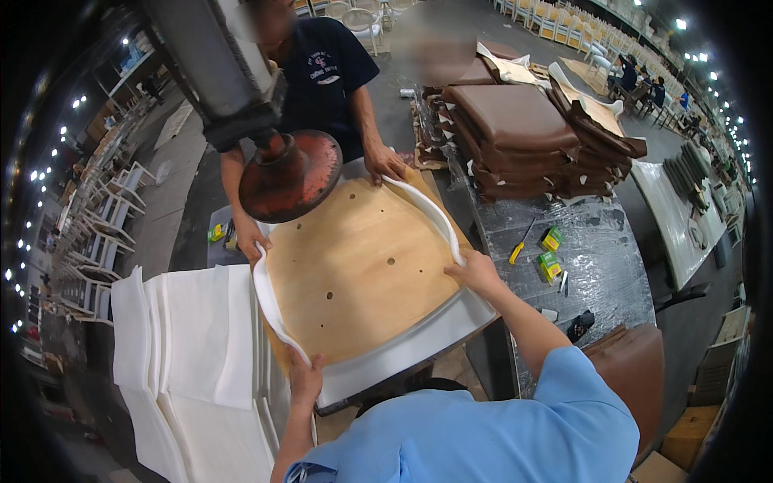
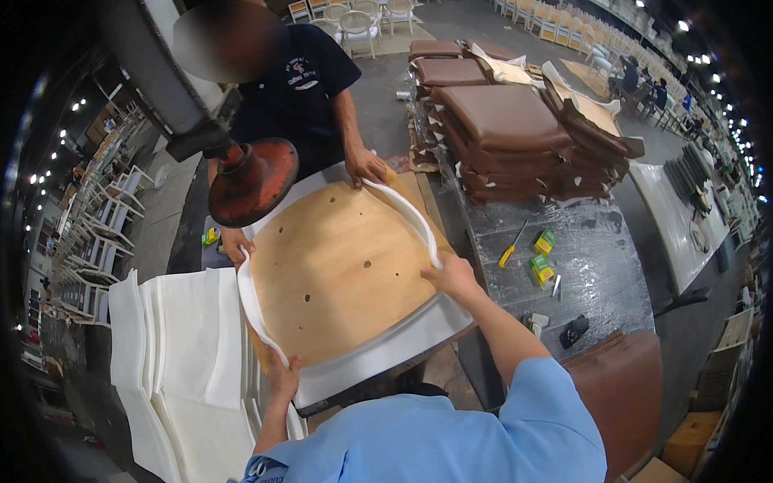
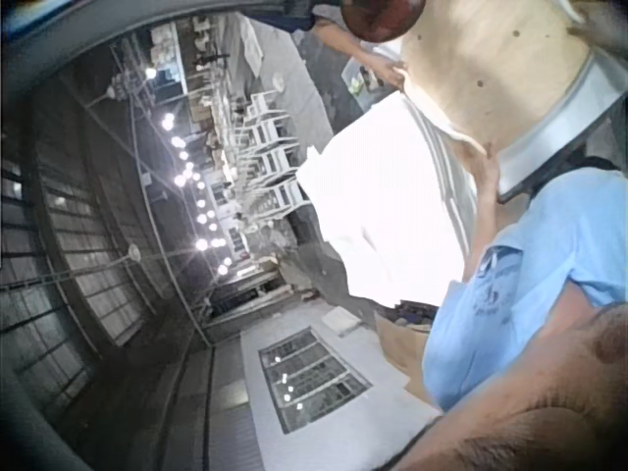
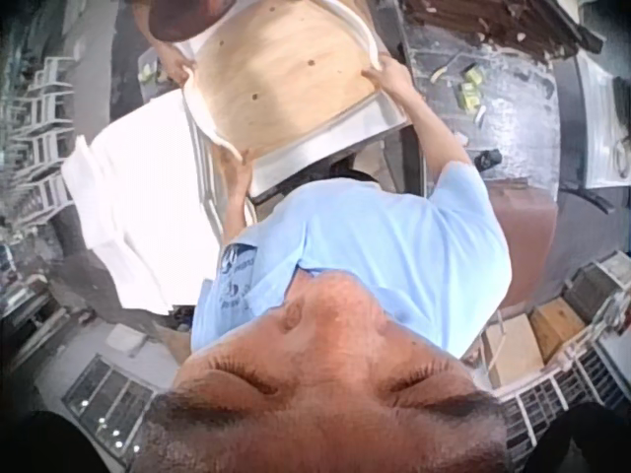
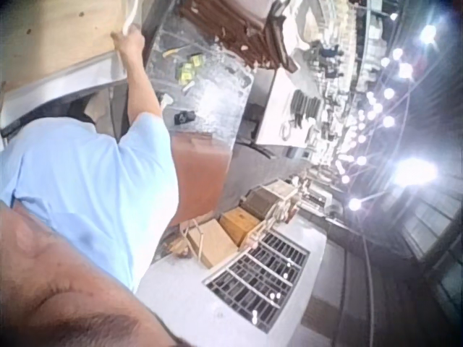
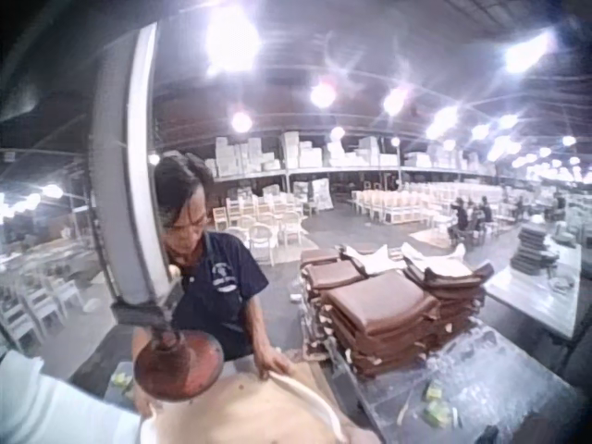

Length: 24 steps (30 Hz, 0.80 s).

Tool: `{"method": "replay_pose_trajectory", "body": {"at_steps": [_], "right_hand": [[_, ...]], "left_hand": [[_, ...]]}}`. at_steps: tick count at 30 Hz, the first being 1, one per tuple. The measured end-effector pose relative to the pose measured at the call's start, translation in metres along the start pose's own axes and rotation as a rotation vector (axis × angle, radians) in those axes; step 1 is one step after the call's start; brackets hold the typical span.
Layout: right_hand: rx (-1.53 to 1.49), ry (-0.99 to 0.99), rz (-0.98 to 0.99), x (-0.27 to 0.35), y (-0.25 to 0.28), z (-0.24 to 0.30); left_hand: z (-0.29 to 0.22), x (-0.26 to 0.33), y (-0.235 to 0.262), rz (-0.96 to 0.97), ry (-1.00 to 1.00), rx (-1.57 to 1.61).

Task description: The person places a white fabric layer over a wooden chair seat, then uses a pneumatic staple gun to secure the fabric around the edges. They repeat this process with a second seat, pulling the fabric taut and stapling it in place.

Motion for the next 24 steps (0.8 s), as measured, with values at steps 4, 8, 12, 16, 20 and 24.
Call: {"method": "replay_pose_trajectory", "body": {"at_steps": [4,8,12,16,20,24], "right_hand": [[0.119,-0.018,-0.053,0.002,0.001,0.0],[0.218,-0.006,0.01,0.004,-0.012,0.012],[0.338,0.128,-0.123,0.004,-0.021,-0.002],[0.086,0.193,-0.148,-0.013,-0.001,-0.04],[-0.093,0.221,-0.057,-0.012,-0.015,-0.019],[0.29,0.204,-0.23,-0.001,-0.019,-0.018]], "left_hand": [[0.003,-0.004,0.0,0.058,-0.013,-0.036],[0.017,0.002,0.011,-0.002,0.036,-0.105],[-0.007,0.006,0.02,0.086,0.262,-0.194],[-0.028,0.0,0.028,-0.032,0.083,-0.317],[0.045,0.001,0.036,-0.11,0.173,-0.146],[0.031,-0.009,0.03,-0.008,0.168,0.043]]}}
Point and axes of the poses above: each hand's wrist, its own x-axis away from the middle knuckle, its own y-axis out of the back of the hand, z = x × y, the point moved 2 cm from there along -x, towards the middle knuckle, and after that the axes turned 7 degrees about -z, right-handed, at the moved point
